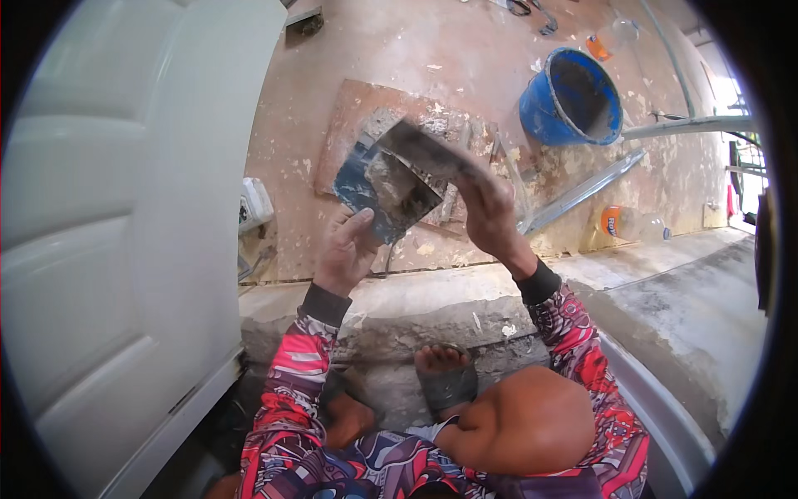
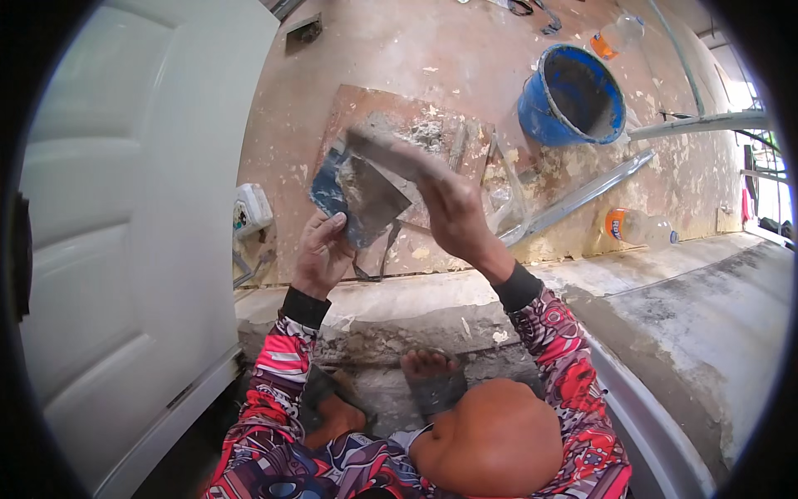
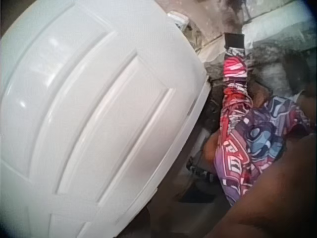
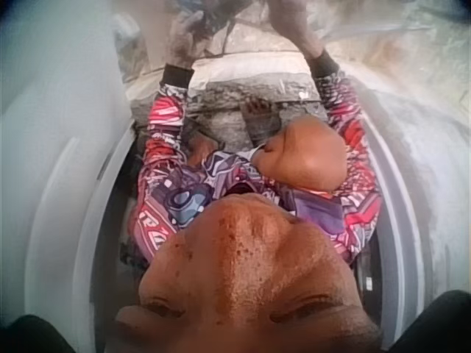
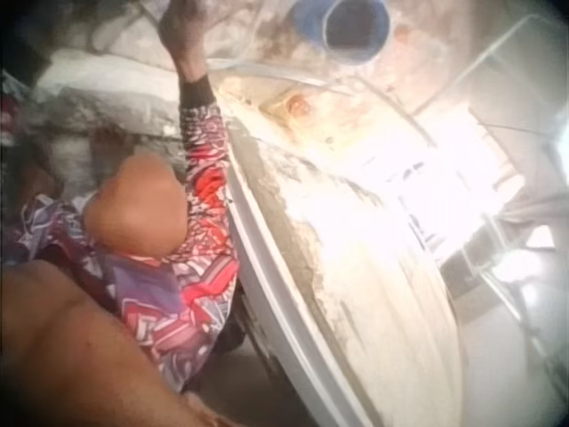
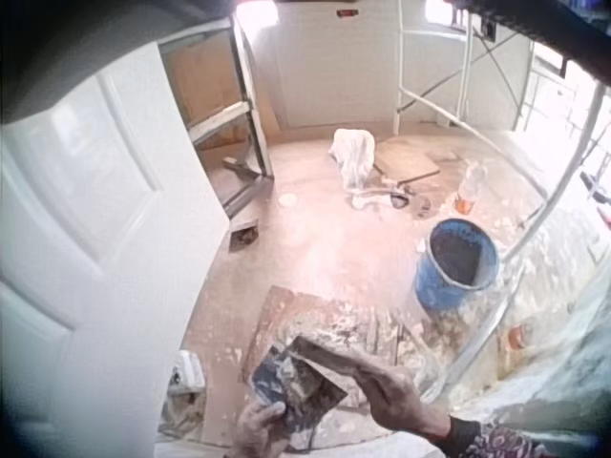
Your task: The person works mortar between two putty knives and applies it onto the wall around a door frame.
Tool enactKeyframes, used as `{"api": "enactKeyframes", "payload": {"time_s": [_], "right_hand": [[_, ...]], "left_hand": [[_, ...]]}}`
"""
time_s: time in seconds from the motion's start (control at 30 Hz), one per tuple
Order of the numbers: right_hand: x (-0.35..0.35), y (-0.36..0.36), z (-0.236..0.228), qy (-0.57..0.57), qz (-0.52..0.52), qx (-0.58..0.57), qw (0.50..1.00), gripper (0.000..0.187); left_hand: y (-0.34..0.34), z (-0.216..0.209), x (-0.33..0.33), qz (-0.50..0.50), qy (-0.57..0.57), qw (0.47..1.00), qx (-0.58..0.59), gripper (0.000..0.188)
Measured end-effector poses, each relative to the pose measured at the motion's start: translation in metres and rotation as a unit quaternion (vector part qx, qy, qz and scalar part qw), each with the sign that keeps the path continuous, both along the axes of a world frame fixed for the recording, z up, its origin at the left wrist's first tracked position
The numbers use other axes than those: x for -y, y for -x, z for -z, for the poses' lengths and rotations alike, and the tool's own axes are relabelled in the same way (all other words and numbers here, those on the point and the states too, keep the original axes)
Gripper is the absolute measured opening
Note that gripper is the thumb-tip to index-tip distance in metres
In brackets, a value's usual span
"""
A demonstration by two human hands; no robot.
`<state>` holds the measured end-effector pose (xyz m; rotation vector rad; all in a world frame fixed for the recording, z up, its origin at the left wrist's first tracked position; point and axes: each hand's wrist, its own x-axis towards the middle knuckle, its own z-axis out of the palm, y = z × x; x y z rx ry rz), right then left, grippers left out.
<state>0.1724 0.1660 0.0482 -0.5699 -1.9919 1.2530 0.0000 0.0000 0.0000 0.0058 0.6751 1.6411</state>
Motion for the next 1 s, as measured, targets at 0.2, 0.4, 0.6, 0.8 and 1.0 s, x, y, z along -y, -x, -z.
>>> {"api": "enactKeyframes", "payload": {"time_s": [0.2, 0.4, 0.6, 0.8, 1.0], "right_hand": [[0.001, -0.009, 0.034, 0.432, 0.09, -0.068, 0.895, 0.013], [0.003, -0.012, 0.043, 0.629, 0.05, -0.123, 0.766, 0.011], [0.009, 0.008, 0.017, 0.677, -0.015, -0.174, 0.715, 0.015], [0.009, 0.008, -0.009, 0.651, -0.001, -0.164, 0.741, 0.023], [-0.003, -0.002, -0.019, 0.58, -0.027, -0.125, 0.805, 0.027]], "left_hand": [[0.008, -0.05, -0.015, -0.073, 0.1, 0.982, -0.141, 0.01], [0.04, -0.098, -0.013, -0.045, 0.115, 0.861, -0.494, 0.006], [0.031, -0.11, -0.022, 0.021, 0.042, 0.524, -0.85, 0.038], [0.02, -0.097, -0.026, -0.013, -0.067, 0.485, -0.872, 0.062], [0.02, -0.08, -0.022, 0.03, -0.017, 0.554, -0.832, 0.051]]}}
